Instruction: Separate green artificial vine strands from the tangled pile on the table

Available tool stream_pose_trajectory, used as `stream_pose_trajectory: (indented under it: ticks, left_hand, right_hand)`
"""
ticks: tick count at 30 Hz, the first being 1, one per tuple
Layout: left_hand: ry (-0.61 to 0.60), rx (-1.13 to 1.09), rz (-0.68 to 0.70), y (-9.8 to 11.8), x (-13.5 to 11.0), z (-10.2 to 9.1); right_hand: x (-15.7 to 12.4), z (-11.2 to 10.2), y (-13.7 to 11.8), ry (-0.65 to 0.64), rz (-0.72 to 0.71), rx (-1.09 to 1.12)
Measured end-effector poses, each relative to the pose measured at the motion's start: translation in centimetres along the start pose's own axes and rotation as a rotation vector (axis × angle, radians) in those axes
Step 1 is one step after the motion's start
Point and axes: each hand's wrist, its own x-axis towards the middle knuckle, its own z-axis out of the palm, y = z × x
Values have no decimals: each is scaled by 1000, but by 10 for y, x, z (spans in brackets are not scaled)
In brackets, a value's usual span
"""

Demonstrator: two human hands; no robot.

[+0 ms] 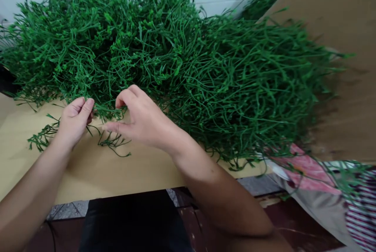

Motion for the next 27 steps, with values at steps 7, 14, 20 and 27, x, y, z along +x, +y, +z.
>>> stream_pose_trajectory:
  ticks: [7, 14, 20, 27]
  left_hand:
    - [12, 12, 13, -2, -1, 3]
    - [-25, -197, -145, 1, -2, 9]
    - [-31, -228, -170, 2, -5, 15]
    - [-16, -221, -184, 5, -4, 15]
  right_hand:
    - [9, 27, -8, 51, 24, 57]
    - [9, 40, -1, 42, 225, 673]
    - [10, 51, 3, 21, 160, 437]
    - [10, 49, 3, -48, 44, 315]
